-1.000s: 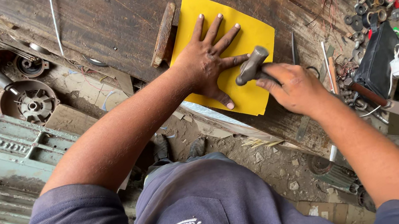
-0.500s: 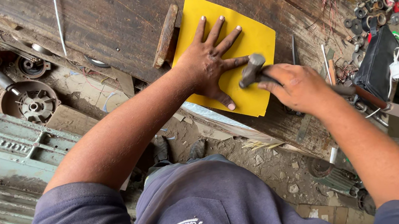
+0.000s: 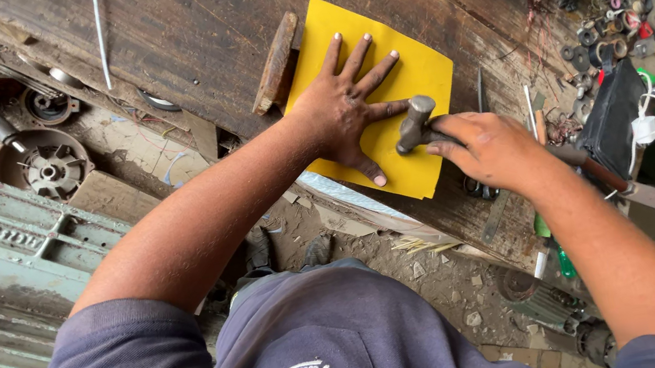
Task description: The person cuts a rectangular piece from a large yellow sheet using shears, then uses a hammer to flatten the cut piece on a wooden workbench. The person also briefly moves the remaining sheet aside.
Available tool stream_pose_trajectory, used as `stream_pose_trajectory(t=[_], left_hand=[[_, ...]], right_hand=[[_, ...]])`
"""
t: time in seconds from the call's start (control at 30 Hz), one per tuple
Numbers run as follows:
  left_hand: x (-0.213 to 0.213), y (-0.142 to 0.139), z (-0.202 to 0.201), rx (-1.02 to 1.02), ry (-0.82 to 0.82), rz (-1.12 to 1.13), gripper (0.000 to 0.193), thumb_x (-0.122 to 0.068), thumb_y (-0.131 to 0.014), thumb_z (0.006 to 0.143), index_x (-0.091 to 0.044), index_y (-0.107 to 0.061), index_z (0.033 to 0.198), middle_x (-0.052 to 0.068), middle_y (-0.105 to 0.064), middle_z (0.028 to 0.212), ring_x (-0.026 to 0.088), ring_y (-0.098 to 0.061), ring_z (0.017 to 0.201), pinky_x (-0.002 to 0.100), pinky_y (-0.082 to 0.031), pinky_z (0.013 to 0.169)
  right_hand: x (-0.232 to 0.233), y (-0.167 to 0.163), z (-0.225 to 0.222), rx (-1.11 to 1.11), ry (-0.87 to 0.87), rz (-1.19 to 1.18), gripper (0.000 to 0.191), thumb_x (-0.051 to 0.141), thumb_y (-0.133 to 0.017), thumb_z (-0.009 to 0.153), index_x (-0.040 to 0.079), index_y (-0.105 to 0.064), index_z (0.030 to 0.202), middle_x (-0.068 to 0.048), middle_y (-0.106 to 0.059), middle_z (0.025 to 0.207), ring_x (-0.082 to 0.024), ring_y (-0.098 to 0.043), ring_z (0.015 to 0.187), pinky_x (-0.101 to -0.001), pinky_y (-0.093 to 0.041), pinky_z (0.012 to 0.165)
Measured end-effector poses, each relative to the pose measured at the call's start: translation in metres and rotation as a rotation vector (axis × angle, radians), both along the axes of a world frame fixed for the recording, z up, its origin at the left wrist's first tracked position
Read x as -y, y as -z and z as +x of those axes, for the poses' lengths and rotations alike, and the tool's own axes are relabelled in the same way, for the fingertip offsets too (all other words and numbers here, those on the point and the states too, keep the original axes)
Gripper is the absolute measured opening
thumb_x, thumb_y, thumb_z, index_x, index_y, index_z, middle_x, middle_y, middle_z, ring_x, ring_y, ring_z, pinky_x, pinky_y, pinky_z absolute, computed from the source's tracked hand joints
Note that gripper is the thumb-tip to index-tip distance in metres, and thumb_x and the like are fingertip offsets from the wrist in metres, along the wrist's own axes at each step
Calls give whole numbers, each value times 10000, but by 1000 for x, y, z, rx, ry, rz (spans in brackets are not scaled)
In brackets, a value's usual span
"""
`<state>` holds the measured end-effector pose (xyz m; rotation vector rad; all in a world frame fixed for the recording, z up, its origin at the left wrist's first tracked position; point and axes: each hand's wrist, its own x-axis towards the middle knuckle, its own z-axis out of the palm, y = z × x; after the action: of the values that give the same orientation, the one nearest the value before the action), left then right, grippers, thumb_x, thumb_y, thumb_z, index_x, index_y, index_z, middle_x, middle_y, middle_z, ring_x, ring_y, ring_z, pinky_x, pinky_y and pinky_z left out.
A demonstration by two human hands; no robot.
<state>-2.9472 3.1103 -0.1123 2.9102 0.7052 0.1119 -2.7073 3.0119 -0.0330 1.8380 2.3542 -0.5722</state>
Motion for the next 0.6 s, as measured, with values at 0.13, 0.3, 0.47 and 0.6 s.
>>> stream_pose_trajectory(t=[0.13,0.3,0.47,0.6], left_hand=[[0,1,0,14,4,-23,1249,-1071,-482,492,-443,-328,1561,189,-92,1681,516,-69,1514,747,4,1140],[0,2,0,38,2,-35,1252,-1061,-501,488,-442,-332,1562,183,-96,1683,517,-70,1515,745,6,1144],[-1,3,0,57,3,-39,1263,-1064,-501,480,-443,-327,1567,176,-104,1681,518,-73,1515,741,12,1150],[-1,1,0,14,12,-23,1249,-1067,-493,494,-448,-320,1565,184,-92,1688,519,-75,1515,743,7,1142]], right_hand=[[0,-1,2,-10,56,18,367,393,-653,960,143,-672,1227,-152,-724,1130,-406,-684,1027,-501,-549,848],[0,0,4,-48,61,10,362,411,-644,971,149,-673,1220,-149,-723,1133,-394,-695,1036,-484,-560,869],[0,-1,4,35,52,10,379,403,-645,953,161,-669,1244,-142,-722,1135,-412,-680,1019,-497,-553,842],[1,0,6,90,97,-9,373,413,-652,948,183,-684,1240,-132,-727,1119,-400,-688,1005,-504,-549,838]])
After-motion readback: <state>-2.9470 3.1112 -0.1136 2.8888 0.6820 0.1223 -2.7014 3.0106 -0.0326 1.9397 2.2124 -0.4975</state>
